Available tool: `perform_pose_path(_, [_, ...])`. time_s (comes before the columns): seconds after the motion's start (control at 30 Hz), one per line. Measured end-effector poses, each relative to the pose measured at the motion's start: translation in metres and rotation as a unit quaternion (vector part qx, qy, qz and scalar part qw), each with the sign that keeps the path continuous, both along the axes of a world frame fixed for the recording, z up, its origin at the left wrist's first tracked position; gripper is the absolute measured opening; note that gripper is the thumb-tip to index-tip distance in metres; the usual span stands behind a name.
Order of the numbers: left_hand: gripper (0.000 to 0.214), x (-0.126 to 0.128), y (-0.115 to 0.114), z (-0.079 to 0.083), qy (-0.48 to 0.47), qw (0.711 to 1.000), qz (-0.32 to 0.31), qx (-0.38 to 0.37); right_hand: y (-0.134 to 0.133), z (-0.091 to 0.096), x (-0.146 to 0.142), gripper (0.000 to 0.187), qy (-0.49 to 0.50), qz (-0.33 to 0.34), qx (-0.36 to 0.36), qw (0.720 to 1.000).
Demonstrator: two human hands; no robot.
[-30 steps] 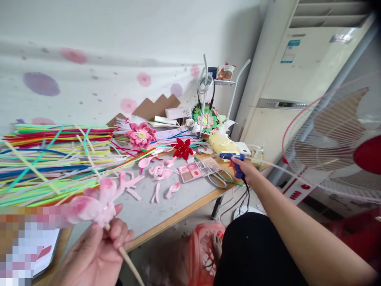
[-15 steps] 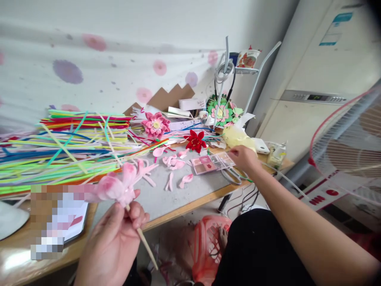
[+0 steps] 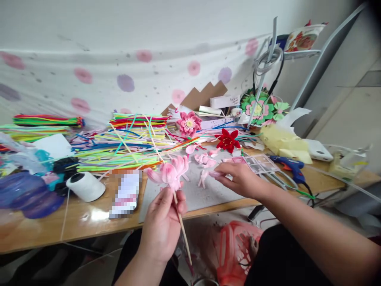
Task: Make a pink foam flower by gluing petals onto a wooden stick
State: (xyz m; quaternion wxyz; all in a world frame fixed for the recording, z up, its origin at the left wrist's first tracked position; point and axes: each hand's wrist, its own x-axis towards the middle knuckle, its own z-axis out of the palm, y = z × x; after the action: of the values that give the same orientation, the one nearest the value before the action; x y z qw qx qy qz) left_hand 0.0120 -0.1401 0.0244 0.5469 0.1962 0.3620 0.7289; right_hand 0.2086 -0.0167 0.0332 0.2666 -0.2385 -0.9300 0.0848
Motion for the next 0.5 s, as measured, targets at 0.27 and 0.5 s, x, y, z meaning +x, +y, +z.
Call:
perform_pose_path(0.27, [0.015,0.013,0.001,-0.004,0.070,0.997,-0.016,0.019,-0.041,0.040,-0.017,0.008,0.136,0.104,0.000,0.985])
perform_pose_path(0.5, [0.016,0.019,0.000,-0.004,0.082,0.996,-0.026,0.010,-0.044,0.043,-0.016,0.011,0.132,0.110,0.036,0.984])
